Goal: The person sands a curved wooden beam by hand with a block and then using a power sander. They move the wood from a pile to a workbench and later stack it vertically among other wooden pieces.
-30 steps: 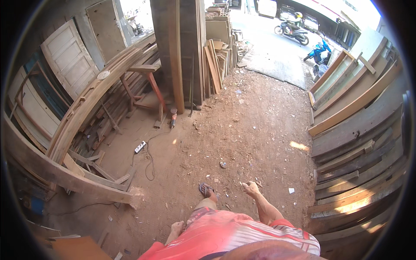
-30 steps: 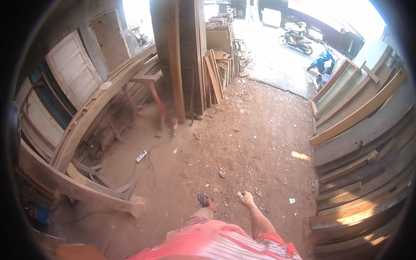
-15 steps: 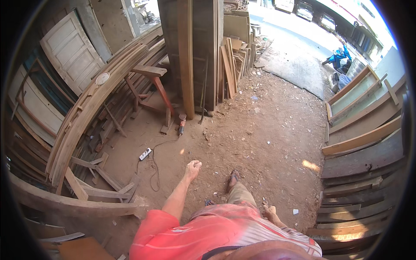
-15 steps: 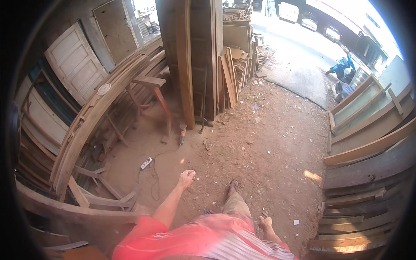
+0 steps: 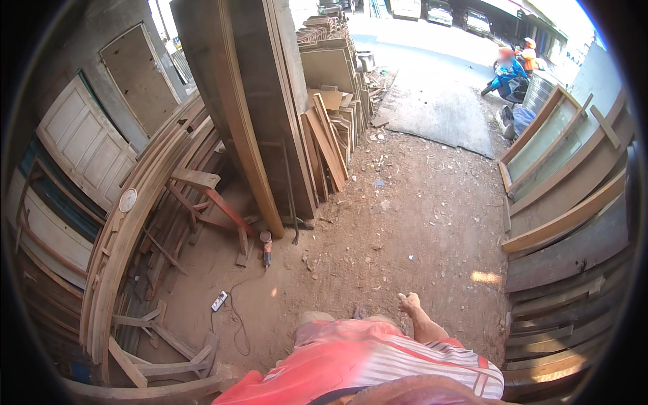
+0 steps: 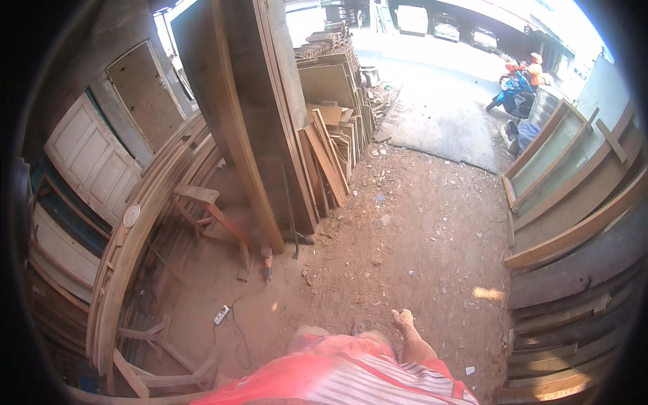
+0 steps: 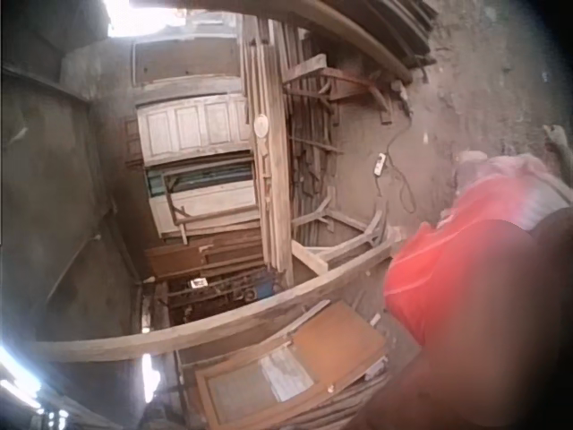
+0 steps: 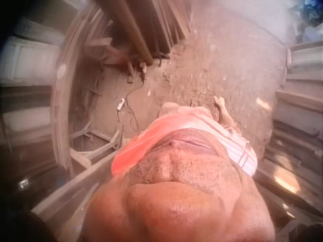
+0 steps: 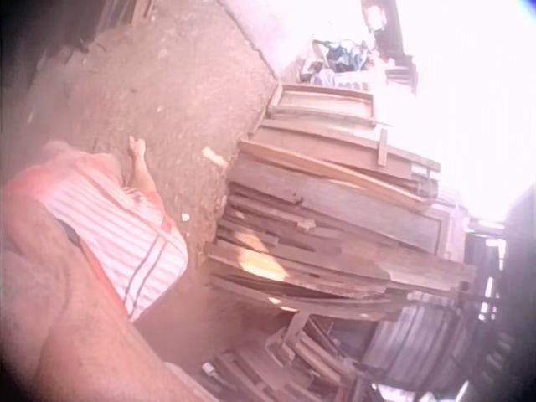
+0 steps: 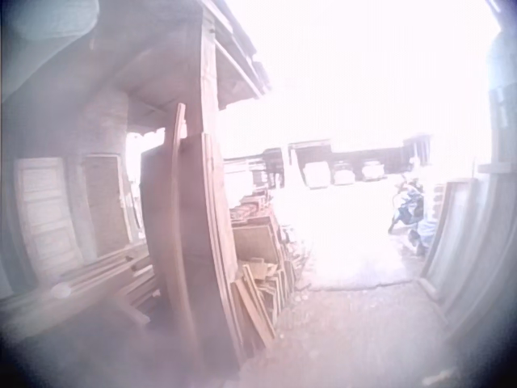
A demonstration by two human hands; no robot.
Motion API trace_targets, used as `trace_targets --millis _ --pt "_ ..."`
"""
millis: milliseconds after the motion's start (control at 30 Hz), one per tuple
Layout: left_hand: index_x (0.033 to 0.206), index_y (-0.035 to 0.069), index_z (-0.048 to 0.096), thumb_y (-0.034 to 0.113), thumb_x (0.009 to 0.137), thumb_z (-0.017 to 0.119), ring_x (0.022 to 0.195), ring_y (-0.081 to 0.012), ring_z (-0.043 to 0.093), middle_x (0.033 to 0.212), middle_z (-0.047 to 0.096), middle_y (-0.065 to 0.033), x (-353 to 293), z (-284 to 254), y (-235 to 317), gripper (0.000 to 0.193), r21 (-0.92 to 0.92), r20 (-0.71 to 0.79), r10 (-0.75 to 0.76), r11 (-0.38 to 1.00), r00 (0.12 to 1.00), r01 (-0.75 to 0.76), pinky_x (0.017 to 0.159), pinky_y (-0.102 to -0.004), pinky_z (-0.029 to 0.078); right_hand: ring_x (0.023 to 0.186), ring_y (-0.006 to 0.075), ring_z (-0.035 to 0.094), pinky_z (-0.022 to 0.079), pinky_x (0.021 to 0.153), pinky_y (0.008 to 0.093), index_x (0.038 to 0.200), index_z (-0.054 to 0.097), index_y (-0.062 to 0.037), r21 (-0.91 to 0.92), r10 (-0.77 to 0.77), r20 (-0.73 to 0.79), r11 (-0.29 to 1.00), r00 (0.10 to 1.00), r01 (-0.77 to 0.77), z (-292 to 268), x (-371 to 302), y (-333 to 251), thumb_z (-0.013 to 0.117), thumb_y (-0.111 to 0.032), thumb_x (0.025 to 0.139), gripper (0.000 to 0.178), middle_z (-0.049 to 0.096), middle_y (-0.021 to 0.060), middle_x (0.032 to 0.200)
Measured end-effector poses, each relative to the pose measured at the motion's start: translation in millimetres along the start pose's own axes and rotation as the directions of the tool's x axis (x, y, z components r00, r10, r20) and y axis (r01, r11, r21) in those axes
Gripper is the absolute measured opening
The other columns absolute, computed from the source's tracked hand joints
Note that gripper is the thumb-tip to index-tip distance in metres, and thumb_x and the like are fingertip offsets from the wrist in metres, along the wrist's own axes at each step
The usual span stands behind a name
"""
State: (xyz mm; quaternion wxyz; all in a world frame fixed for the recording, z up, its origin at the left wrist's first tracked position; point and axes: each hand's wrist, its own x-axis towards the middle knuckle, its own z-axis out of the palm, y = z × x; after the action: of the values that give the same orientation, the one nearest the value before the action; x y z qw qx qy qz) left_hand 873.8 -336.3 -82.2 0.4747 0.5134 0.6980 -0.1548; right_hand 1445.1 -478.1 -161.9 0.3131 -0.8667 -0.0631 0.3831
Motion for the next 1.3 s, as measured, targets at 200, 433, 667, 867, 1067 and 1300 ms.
trace_targets --millis 200,433,667,867,1067,1300 --pt "0.113 -0.001 0.067 0.032 0.100 0.060 0.072 -0.0218 0.070 0.085 0.073 -0.0111 28 -31 101 0.036 -0.154 -0.031 0.110 0.982 0.994 -0.113 0.064 -0.0409 0.056 0.076 0.0265 0.073 0.057 0.065 0.0382 0.097 0.072 0.0036 -0.153 -0.115 0.048 0.981 0.992 0.121 -6 46 -92 0.073 -0.036 0.096 0.039 0.073 0.0165 0.082" --pt "0.080 0.011 0.055 0.017 0.102 0.062 0.051 -0.0135 0.053 0.063 0.053 0.0021 147 -95 163 0.023 -0.858 0.028 0.283 0.498 0.959 -0.122 0.042 -0.0308 0.039 0.094 0.0365 0.075 0.058 0.079 0.0484 0.115 0.071 0.0043 -0.105 0.003 0.044 0.994 0.999 0.001 37 47 -191 0.064 -0.053 0.095 0.061 0.075 0.0252 0.102" --pt "0.077 0.013 0.055 0.024 0.101 0.065 0.049 -0.0080 0.051 0.063 0.053 0.0041 207 -164 186 0.028 -0.867 -0.139 0.076 0.472 0.987 -0.158 0.040 -0.0268 0.037 0.086 0.0339 0.073 0.058 0.068 0.0438 0.128 0.058 0.0034 0.052 0.065 0.273 0.995 0.960 -0.082 111 63 -291 0.060 -0.035 0.096 0.050 0.069 0.0242 0.111" --pt "0.083 0.009 0.060 0.025 0.100 0.067 0.048 -0.0119 0.054 0.062 0.055 0.0010 225 -194 156 0.025 -0.891 -0.186 -0.114 0.438 0.976 -0.119 0.041 -0.0287 0.040 0.082 0.0208 0.073 0.058 0.066 0.0340 0.115 0.069 0.0048 -0.025 -0.458 0.506 0.840 0.731 0.543 223 85 -538 0.063 -0.031 0.100 0.039 0.073 0.0132 0.093" --pt "0.087 0.005 0.062 0.027 0.101 0.061 0.062 -0.0168 0.062 0.075 0.063 -0.0033 199 -147 83 0.026 -0.637 -0.408 -0.117 0.747 0.905 -0.190 0.053 -0.0337 0.049 0.119 0.0365 0.068 0.054 0.100 0.0432 0.139 0.056 0.0071 0.152 -0.961 0.092 0.273 0.261 0.950 285 62 -866 0.073 -0.058 0.092 0.082 0.069 0.0272 0.127" --pt "0.097 0.002 0.064 0.027 0.101 0.061 0.073 -0.0183 0.064 0.085 0.067 -0.0070 145 -112 151 0.026 -0.720 -0.326 -0.309 0.694 0.893 -0.022 0.063 -0.0340 0.051 0.108 0.0357 0.069 0.056 0.095 0.0428 0.129 0.056 0.0094 0.325 -0.937 -0.288 0.098 0.197 0.941 358 45 -1052 0.087 -0.047 0.084 0.078 0.070 0.0231 0.117"
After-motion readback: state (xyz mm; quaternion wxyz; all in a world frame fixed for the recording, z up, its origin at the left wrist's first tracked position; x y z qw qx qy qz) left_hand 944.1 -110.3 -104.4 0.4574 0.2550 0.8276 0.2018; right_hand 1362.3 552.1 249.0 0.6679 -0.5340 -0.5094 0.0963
